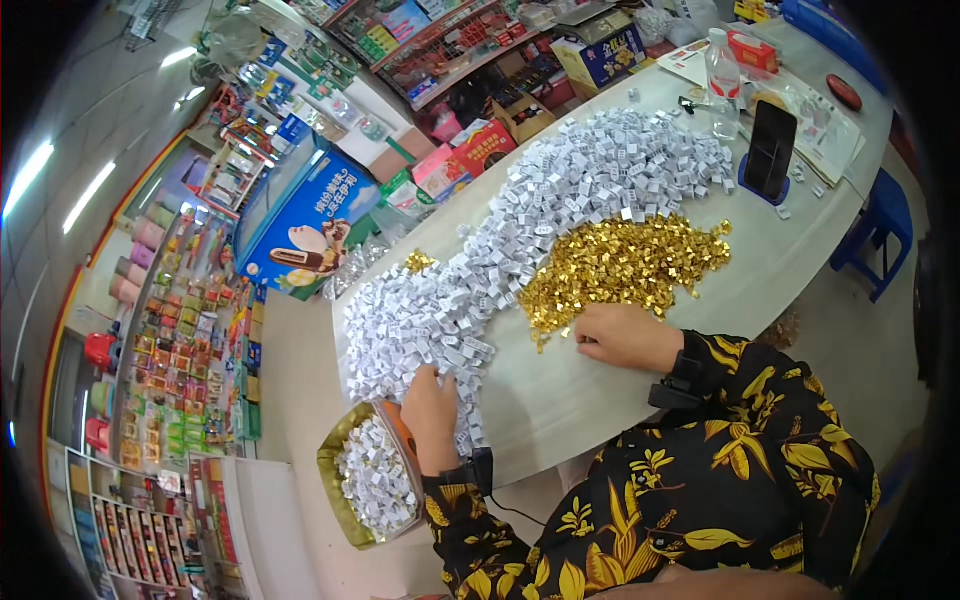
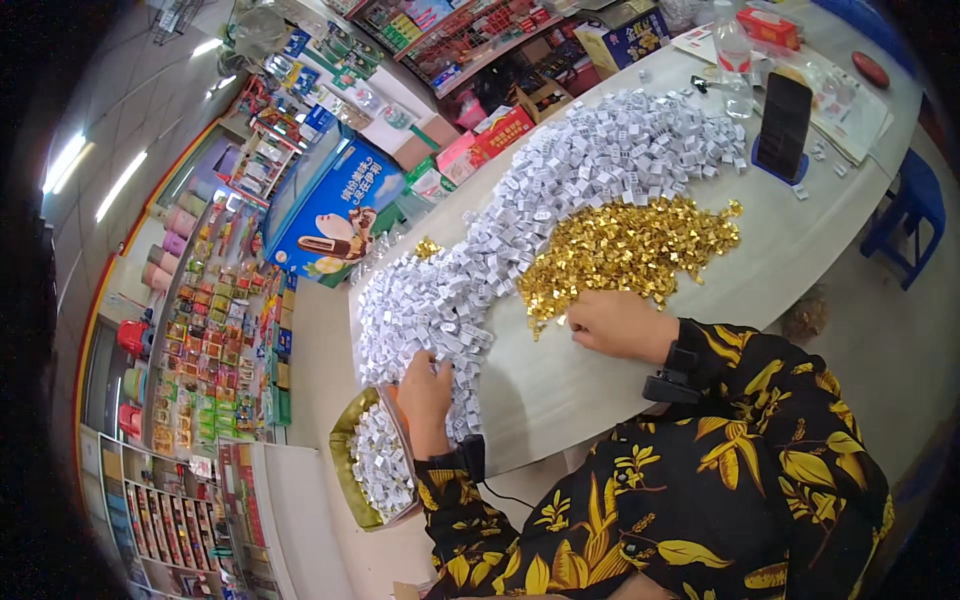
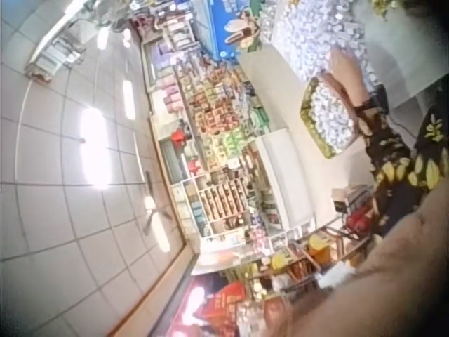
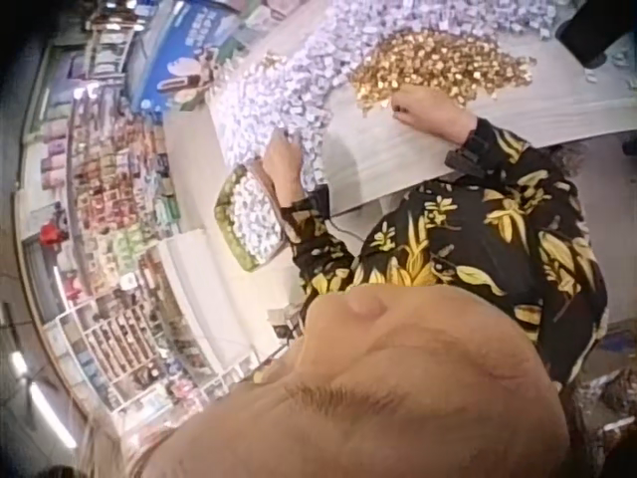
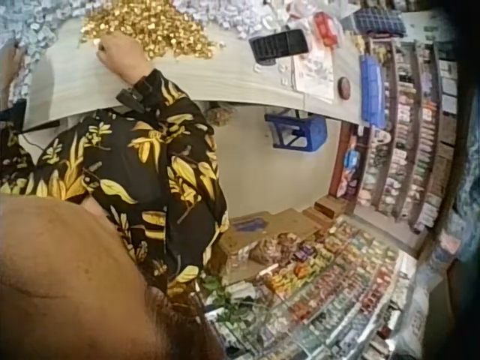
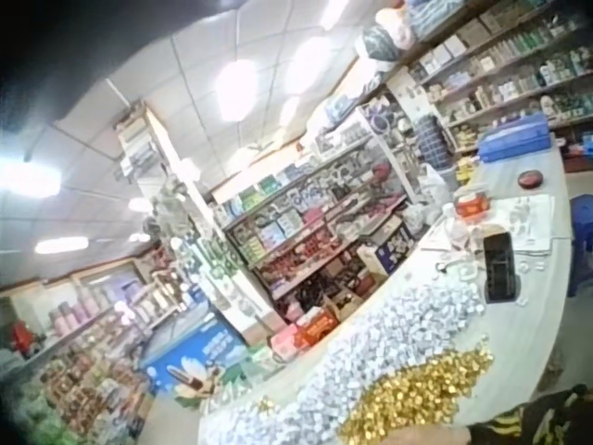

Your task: Sorting and counting small gold and silver packets on a table.

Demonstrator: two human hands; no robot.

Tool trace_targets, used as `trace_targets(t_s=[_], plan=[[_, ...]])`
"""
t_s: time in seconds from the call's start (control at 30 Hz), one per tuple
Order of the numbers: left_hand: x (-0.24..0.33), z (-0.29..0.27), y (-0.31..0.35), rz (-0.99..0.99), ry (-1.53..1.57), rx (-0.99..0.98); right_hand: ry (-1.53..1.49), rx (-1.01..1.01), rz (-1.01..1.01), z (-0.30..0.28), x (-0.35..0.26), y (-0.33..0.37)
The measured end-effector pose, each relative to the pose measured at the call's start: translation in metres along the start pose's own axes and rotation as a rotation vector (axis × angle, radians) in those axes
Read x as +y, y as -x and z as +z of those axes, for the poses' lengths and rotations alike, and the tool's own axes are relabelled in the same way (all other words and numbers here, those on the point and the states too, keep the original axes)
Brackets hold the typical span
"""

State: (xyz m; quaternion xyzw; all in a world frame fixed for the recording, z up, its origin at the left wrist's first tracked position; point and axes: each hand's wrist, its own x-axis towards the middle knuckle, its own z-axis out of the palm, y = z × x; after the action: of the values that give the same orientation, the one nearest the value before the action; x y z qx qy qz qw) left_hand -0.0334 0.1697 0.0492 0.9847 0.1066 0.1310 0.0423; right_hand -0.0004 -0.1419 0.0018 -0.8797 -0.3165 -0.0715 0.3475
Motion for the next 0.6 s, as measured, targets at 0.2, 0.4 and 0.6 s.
trace_targets(t_s=[0.2, 0.4, 0.6], plan=[[0.026, 0.006, 0.005, 0.048, 0.684, 0.086, -0.094, -0.026, 0.076, -0.003, 0.005, -0.002], [0.102, 0.013, 0.021, -0.080, 1.302, -0.287, 0.022, 0.004, 0.045, 0.001, 0.007, -0.008], [0.106, 0.066, 0.022, 0.168, 1.291, -0.197, -0.032, 0.017, 0.083, 0.001, 0.003, -0.009]])
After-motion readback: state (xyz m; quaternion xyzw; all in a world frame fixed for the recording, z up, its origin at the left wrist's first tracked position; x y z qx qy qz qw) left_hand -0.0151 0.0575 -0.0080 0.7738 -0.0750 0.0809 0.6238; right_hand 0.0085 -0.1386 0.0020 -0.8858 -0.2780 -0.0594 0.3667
